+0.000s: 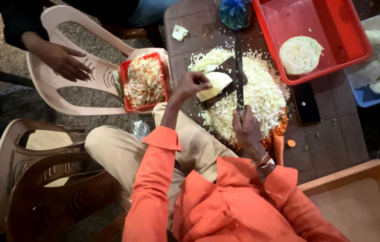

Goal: The person sits on a plastic chair and chops cabbage into fine shreds using a large knife on a wooden board placed on their lap. They repeatedly slice the cabbage and transfer the shreds into a red container.

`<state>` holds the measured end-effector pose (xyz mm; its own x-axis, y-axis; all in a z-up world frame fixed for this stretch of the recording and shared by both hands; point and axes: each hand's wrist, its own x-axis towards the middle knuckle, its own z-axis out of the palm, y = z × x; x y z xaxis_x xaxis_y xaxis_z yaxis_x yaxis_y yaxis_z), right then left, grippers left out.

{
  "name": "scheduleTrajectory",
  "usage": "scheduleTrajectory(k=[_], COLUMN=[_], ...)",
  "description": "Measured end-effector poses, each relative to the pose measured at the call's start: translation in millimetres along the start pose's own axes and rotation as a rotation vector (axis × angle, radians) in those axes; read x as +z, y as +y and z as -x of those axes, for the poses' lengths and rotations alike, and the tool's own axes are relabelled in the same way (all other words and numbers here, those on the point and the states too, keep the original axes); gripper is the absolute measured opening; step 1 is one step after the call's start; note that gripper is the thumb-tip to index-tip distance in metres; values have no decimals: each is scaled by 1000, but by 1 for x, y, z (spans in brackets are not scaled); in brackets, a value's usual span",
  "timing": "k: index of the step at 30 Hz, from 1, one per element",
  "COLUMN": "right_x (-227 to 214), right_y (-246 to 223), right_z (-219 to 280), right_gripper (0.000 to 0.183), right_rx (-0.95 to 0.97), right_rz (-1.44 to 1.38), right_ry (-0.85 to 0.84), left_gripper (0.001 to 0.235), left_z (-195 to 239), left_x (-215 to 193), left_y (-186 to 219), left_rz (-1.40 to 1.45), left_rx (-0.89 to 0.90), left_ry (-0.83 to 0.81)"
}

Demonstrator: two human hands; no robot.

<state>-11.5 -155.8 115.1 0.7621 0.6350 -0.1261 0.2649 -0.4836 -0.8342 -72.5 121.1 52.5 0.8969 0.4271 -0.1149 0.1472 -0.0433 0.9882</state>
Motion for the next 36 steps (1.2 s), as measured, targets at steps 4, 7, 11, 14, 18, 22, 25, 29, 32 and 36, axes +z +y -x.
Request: scheduleTrajectory(k=[4, 7, 11, 14, 18, 22, 25, 29, 32, 36], right_x=[-1, -3, -3, -3, -2, -1, 2, 6, 4, 0], right_y=[2, 0, 4, 6, 4, -1, 1, 5, 7, 2], right_z=[8, 3, 5, 1, 6, 7, 10, 7, 1, -7], right_gripper=[26, 25, 25, 25, 26, 27, 27, 25, 25, 30], right_rx=[13, 22, 4, 6, 12, 50, 61, 33, -24, -205], right_rz=[-67, -49, -45, -30, -72, -58, -26, 14, 153, 248], right_ry=[8, 12, -8, -11, -2, -19, -20, -22, -12, -17], left_gripper=[15, 17, 15, 18, 42, 56, 56, 77, 107, 123], left_z=[9, 14, 25, 16, -3, -4, 8, 18, 23, 29], left_x=[-30, -58, -74, -72, -72, -73, -60, -28, 2, 32], left_y=[-9, -13, -25, -30, -34, -34, -27, 0, 19, 25], left_rz=[41, -19, -208, -20, 336, 320, 220, -132, -343, -745], left_rx=[-130, -145, -342, -235, 62, 8, -99, -182, -32, 69], left_ry=[110, 220, 292, 551, 573, 555, 514, 242, -40, 15])
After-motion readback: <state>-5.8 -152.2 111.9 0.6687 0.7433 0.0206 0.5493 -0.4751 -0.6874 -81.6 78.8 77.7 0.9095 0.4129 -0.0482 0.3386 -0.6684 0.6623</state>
